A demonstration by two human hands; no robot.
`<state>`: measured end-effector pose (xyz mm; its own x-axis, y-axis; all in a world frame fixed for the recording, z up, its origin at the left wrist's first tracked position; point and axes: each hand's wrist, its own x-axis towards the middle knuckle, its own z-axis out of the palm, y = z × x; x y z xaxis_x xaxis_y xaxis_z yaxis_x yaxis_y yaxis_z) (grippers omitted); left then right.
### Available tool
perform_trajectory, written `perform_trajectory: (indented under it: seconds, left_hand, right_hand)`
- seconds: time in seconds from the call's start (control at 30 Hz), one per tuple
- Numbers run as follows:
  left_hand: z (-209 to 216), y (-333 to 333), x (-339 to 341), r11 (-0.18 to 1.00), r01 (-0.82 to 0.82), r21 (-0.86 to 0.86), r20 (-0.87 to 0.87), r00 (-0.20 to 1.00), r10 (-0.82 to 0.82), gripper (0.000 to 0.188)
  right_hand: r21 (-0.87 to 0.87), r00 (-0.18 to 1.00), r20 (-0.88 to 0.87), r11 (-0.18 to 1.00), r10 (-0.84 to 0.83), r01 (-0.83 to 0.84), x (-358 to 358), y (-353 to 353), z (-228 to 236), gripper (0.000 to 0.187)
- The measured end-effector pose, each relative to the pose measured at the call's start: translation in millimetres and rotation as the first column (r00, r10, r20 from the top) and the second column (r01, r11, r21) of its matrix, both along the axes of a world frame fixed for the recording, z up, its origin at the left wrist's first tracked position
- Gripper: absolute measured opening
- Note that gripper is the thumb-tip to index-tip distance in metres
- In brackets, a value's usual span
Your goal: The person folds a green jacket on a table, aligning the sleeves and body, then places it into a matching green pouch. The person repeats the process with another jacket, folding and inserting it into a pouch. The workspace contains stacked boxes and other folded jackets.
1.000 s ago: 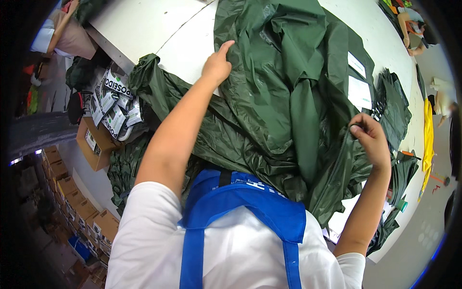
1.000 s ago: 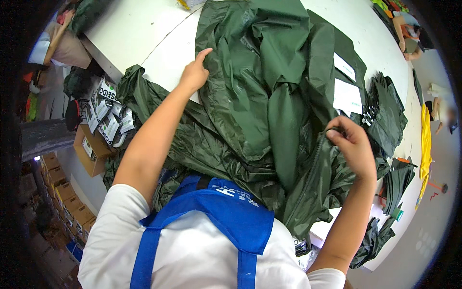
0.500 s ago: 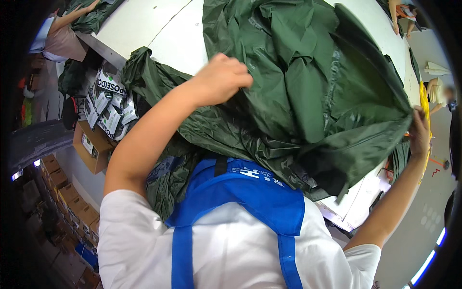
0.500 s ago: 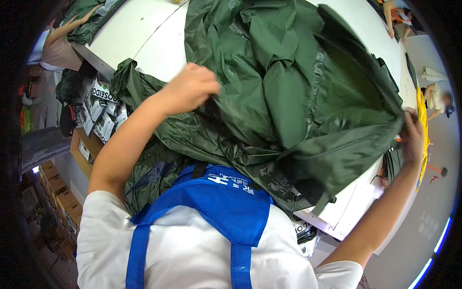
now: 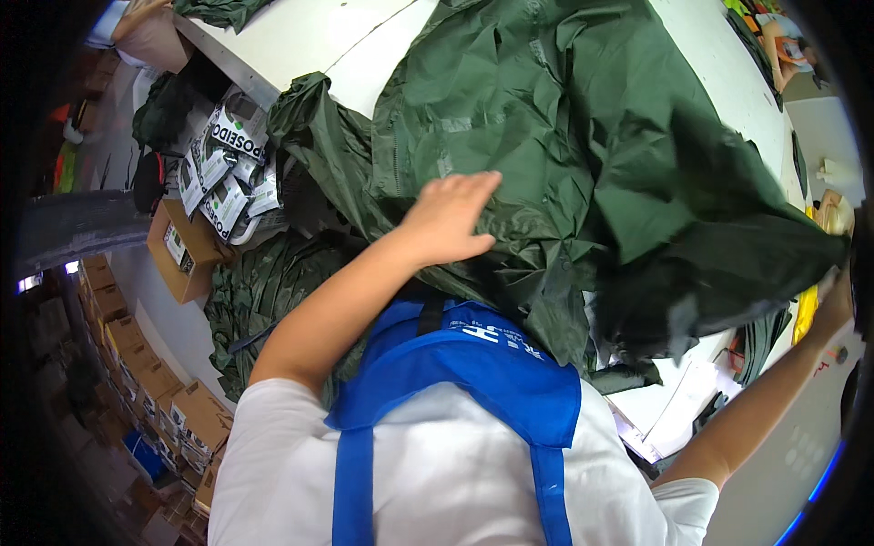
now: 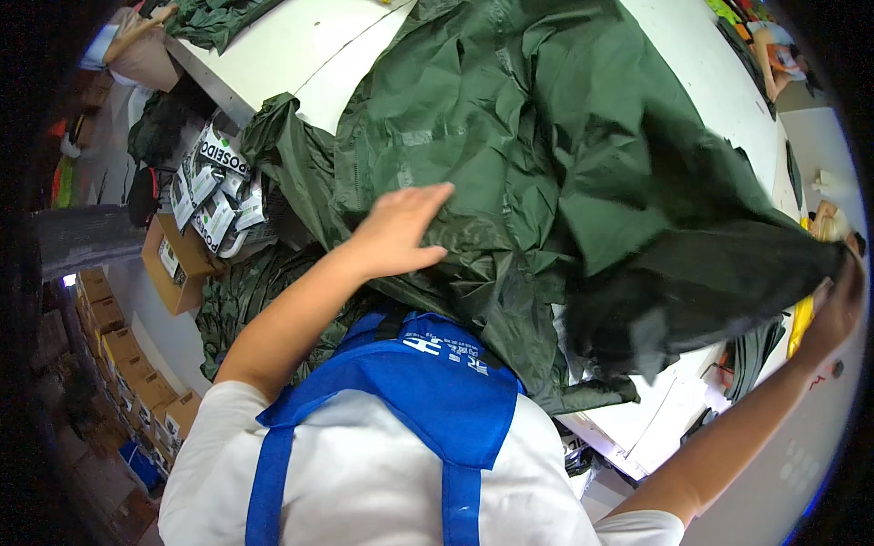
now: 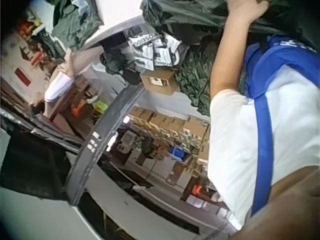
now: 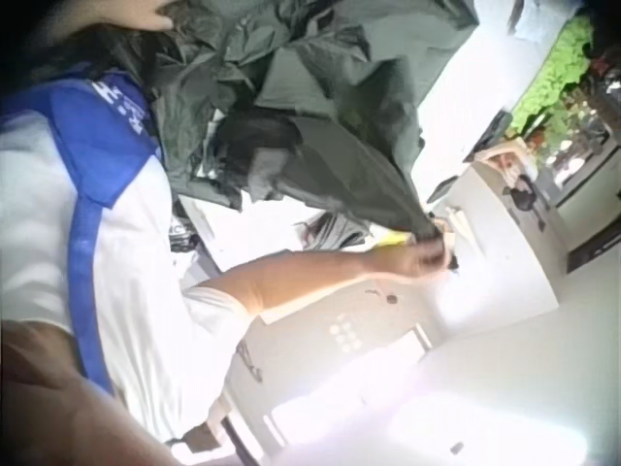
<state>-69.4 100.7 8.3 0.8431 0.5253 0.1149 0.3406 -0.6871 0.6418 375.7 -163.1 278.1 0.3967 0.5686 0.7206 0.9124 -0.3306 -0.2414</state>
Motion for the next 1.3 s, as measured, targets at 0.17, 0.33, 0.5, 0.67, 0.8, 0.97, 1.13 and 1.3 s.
perform_trajectory:
  seconds: [0.17, 0.33, 0.5, 0.67, 0.8, 0.97, 1.13, 1.3]
  left_hand:
    - [13, -1, 9, 0.98, 0.201, 0.011, 0.014, 0.979, -0.201, 0.03]
    - [17, -27, -86, 0.93, 0.274, 0.246, 0.192, 0.926, -0.324, 0.026]
    - [-37, -2, -102, 0.985, 0.013, -0.171, 0.014, 1.0, -0.011, 0.03]
    - [-59, 87, -32, 0.853, -0.522, 0.031, 0.126, 0.848, 0.514, 0.028]
    - [-85, 141, -14, 0.736, -0.676, 0.029, -0.317, 0.692, 0.648, 0.027]
    - [-95, 156, -22, 0.716, -0.685, -0.137, -0.279, 0.72, 0.635, 0.012]
    - [-89, 157, -12, 0.513, -0.688, -0.514, -0.293, 0.703, 0.649, 0.011]
    - [-76, 160, -16, 0.587, -0.566, -0.579, -0.082, 0.756, 0.649, 0.013]
  right_hand:
    - [-0.181, 0.922, -0.35, 0.954, 0.165, -0.239, -85, 94, -56, 0.022]
    - [-0.235, 0.713, -0.593, 0.767, 0.373, -0.597, -168, 154, -83, 0.022]
    - [-0.319, 0.461, -0.727, 0.344, 0.509, -0.883, -236, 195, -148, 0.038]
    - [-0.471, 0.496, -0.756, 0.172, 0.428, -0.865, -279, 208, -241, 0.018]
    - [-0.384, 0.443, -0.875, 0.277, 0.196, -0.881, -277, 199, -278, 0.017]
    - [-0.319, 0.361, -0.931, 0.362, 0.053, -0.876, -271, 197, -280, 0.016]
    - [-0.221, 0.239, -0.971, 0.441, -0.014, -0.87, -268, 194, -286, 0.013]
    - [-0.191, 0.225, -0.974, 0.525, 0.002, -0.83, -266, 189, -295, 0.016]
